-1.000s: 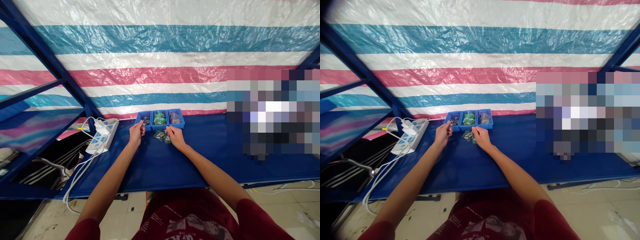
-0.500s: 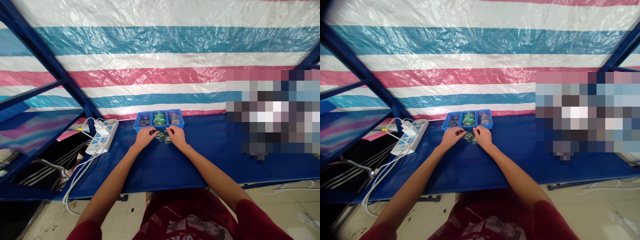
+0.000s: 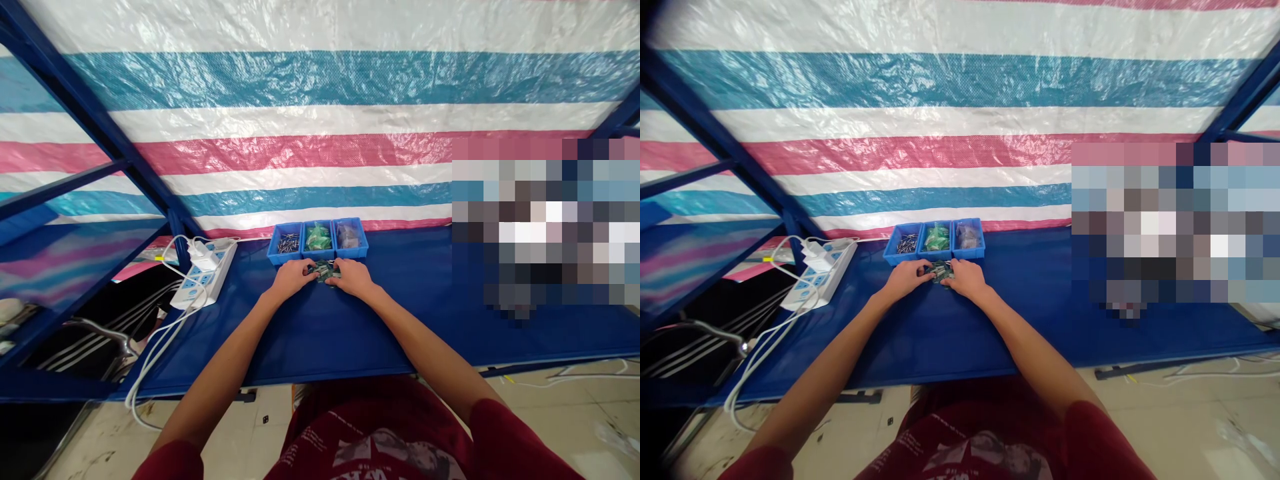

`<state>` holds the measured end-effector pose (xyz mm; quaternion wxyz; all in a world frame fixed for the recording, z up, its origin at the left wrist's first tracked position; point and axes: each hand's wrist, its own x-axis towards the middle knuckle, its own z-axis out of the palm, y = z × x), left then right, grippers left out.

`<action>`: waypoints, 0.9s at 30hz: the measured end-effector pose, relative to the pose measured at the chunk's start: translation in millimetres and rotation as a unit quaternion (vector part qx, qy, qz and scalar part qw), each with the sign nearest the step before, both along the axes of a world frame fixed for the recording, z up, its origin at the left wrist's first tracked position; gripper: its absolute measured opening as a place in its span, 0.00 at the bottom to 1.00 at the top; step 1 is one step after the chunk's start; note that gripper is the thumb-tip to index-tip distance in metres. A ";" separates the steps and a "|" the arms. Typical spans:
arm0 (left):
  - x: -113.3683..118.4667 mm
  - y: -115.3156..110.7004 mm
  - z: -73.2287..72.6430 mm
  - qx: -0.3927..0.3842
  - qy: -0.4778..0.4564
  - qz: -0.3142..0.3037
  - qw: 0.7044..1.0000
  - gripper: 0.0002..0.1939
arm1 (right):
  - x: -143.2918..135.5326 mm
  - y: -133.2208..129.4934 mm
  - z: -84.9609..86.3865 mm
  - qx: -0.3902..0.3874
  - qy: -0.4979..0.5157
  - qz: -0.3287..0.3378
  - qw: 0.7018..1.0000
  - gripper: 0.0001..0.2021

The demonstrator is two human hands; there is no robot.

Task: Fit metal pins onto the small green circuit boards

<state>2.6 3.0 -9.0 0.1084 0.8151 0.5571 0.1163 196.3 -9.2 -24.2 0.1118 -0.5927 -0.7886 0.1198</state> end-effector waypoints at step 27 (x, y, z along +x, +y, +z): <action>6.9 -6.2 5.4 -0.138 -0.427 -0.070 0.891 0.16 | -3.3 -4.2 -1.1 0.212 0.361 0.018 0.908 0.18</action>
